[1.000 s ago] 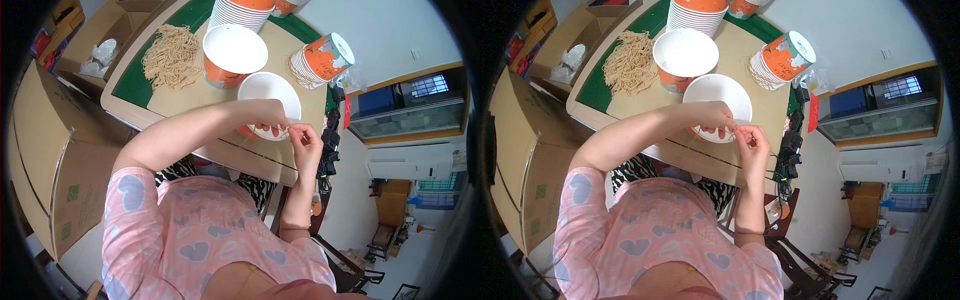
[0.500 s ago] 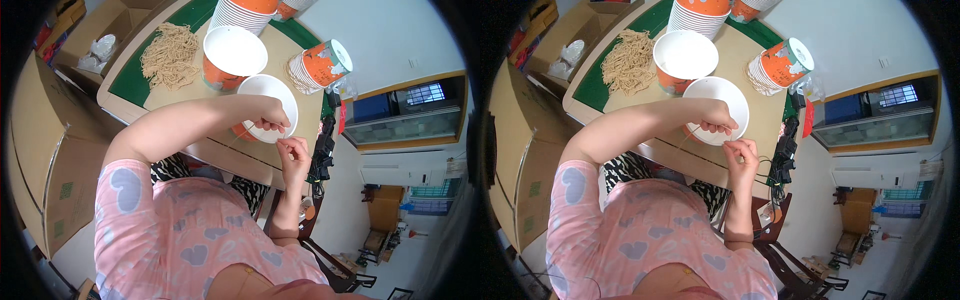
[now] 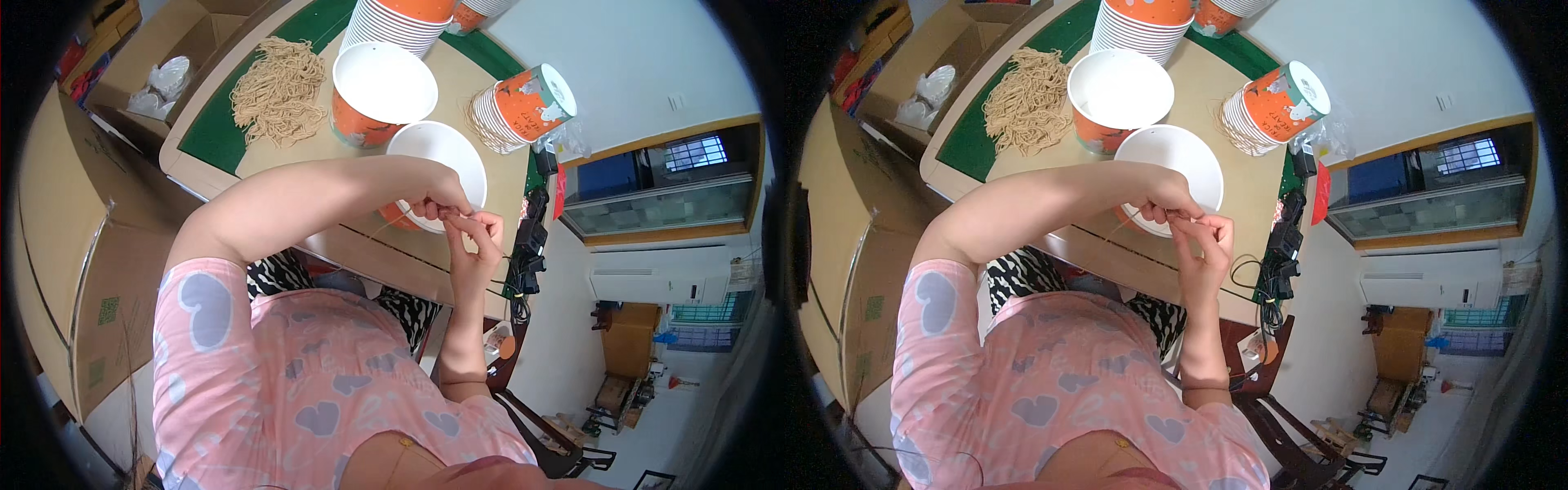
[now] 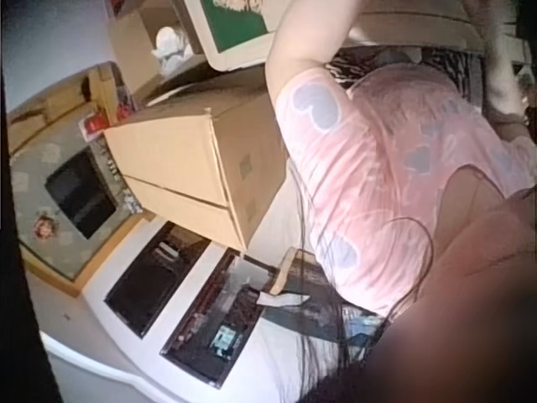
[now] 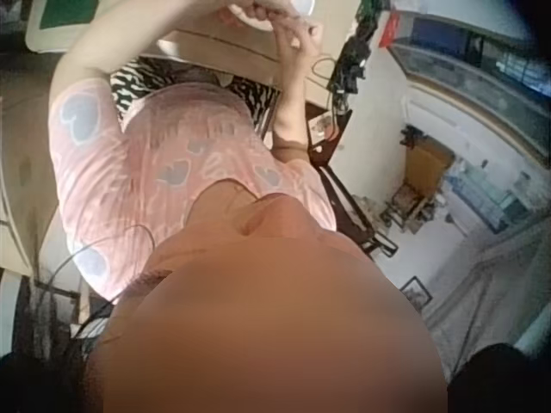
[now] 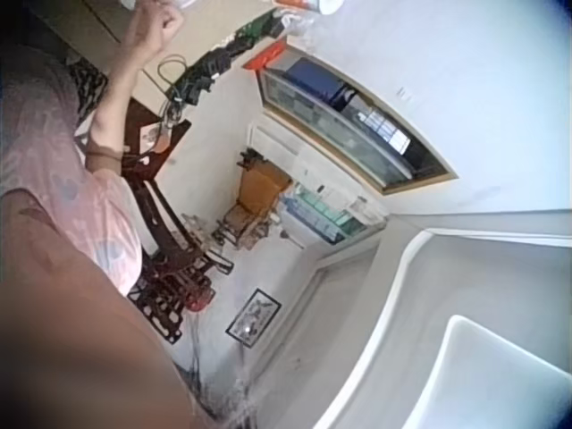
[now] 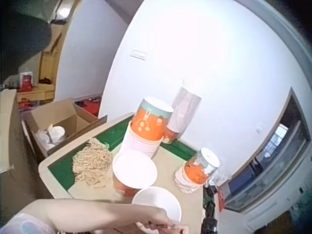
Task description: The recorder is placing rubber bands around stacks of paper bowls.
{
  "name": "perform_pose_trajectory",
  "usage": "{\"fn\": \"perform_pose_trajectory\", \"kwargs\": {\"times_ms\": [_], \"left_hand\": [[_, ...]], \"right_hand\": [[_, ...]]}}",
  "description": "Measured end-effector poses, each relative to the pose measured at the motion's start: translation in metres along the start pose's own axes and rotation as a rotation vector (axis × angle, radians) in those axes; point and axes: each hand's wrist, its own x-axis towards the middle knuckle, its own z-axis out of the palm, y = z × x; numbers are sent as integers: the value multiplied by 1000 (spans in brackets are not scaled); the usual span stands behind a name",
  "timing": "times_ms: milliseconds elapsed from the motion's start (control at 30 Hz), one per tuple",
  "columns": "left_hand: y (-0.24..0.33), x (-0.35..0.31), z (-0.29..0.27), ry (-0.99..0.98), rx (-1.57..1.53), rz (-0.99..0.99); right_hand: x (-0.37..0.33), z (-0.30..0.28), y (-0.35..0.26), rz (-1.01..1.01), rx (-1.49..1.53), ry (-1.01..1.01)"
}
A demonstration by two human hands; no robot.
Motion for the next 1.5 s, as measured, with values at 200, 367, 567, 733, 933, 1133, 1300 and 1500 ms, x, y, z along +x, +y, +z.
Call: {"fn": "perform_pose_trajectory", "kwargs": {"times_ms": [200, 367, 567, 733, 933, 1133, 1300, 1500], "left_hand": [[0, -12, 7, 183, 74, -30], [-9, -7, 6, 255, 113, 62], [-30, -10, 29, 334, 229, 548], [-29, -24, 41, 353, -6, 496], [-31, -17, 27, 56, -399, 290], [-27, -19, 28, 85, -396, 300], [-26, -15, 29, 104, -362, 279], [-28, -12, 30, 129, -293, 236]], "right_hand": [[-6, -2, 11, 3, -12, -11], [-14, 1, 24, 171, 242, 66], [-23, -3, 29, 449, 675, 173], [-30, -4, 10, 530, 541, 221], [-41, 3, 6, 421, 435, 227], [-37, 3, 4, 435, 452, 256], [-42, 3, 12, 338, 426, 232], [-47, 3, 16, 381, 413, 199]]}}
